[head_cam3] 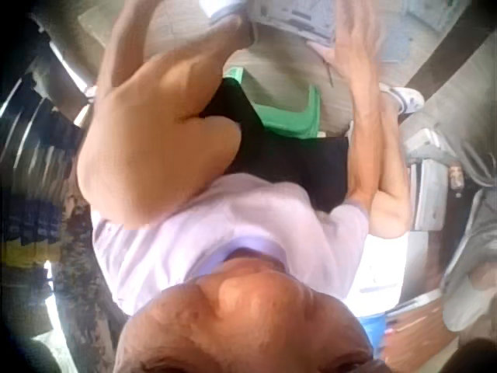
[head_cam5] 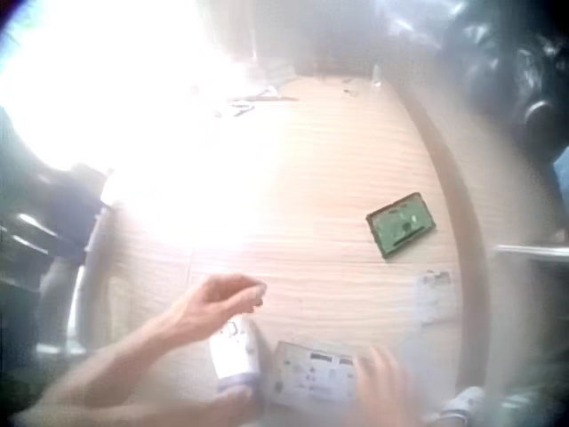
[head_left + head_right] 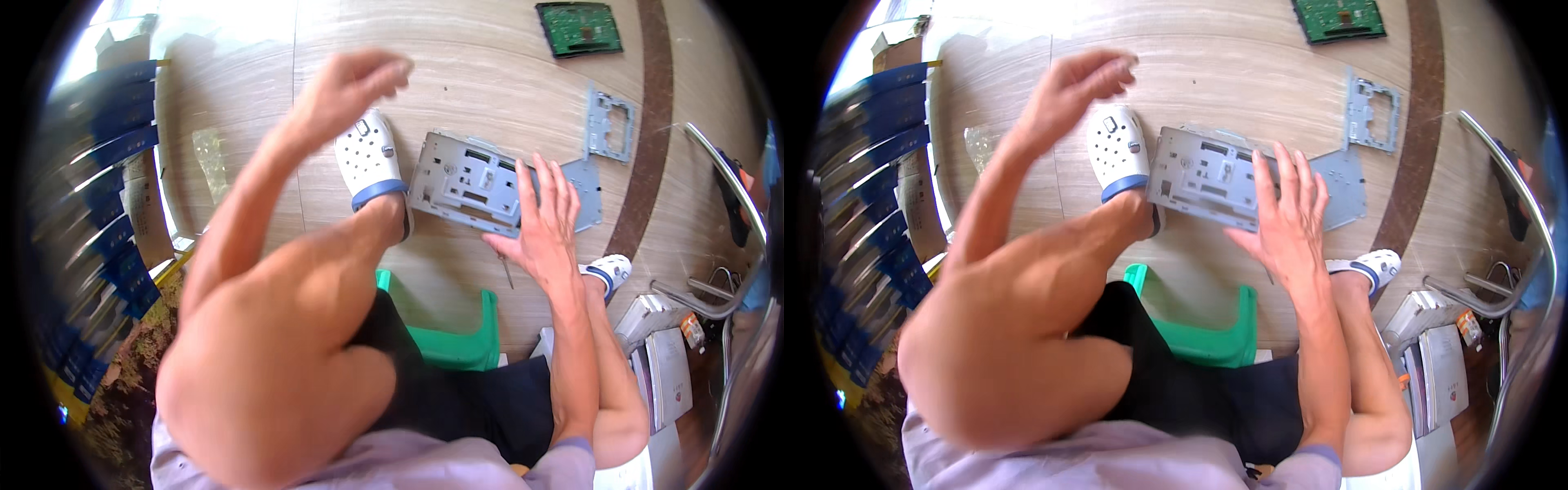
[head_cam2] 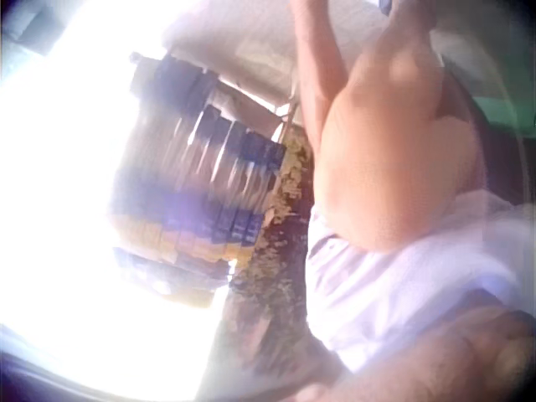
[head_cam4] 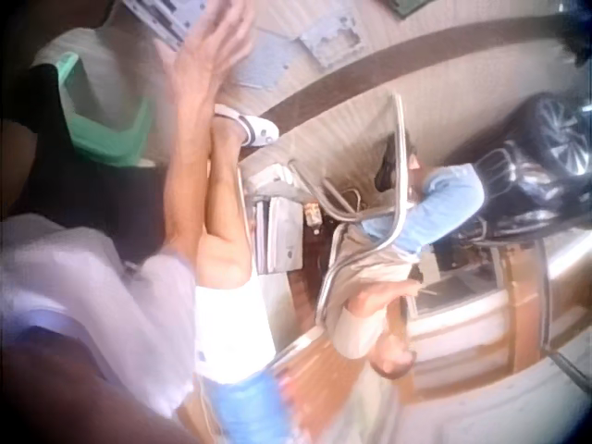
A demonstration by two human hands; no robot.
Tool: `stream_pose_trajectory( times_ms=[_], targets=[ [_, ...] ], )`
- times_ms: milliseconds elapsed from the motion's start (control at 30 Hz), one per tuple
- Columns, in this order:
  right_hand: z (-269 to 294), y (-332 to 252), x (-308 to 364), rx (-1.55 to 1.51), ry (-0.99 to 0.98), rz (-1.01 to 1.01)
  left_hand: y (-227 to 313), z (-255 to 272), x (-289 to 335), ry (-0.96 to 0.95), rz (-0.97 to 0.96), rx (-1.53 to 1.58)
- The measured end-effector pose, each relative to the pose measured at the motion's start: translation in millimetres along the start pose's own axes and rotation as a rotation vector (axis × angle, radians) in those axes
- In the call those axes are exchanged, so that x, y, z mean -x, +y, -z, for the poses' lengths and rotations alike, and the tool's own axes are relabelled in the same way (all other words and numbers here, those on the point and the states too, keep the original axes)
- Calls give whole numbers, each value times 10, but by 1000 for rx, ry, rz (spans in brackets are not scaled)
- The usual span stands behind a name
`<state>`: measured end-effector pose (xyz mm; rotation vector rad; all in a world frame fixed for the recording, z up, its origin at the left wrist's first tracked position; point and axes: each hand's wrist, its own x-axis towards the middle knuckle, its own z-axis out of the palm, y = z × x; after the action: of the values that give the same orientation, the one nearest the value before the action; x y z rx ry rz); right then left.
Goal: The person assembles a metal electronic casing by fitting the metal panels together and driving screws into the housing using a screwdriver.
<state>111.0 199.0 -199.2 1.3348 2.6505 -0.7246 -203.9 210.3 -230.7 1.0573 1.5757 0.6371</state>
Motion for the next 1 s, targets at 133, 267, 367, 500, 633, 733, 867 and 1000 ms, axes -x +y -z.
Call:
stream_pose_trajectory(
  times_ms=[133, 267, 367, 500, 633, 733, 867, 1000],
  targets=[
    [26, -123, -65, 45, -34, 8, -516, -454, 169, -92, 197, 400],
    [-20, -167, -121, 79, 9, -8, -527, -565, 203, -43, 276, 589],
    [-69, -254, -179, 101, -39, -15, -421, -485, 163, -65, 222, 576],
    [-42, -220, -148, 24, 27, 23, -428, -457, 194, 37, 105, 443],
    [138, 97, 76, 12, 156, -63, -477, -569, 260, 178, 62, 427],
    [237, 467, 333, 180, 89, -208, -652, -764, 322, 305, 124, 440],
    [519, 1115, 671, 399, -274, -327, -757, -766, 259, 376, 139, 434],
    [838, 1497, 1046, 362, -501, -374, -791, -834, 166, 382, 160, 409]
  ],
)
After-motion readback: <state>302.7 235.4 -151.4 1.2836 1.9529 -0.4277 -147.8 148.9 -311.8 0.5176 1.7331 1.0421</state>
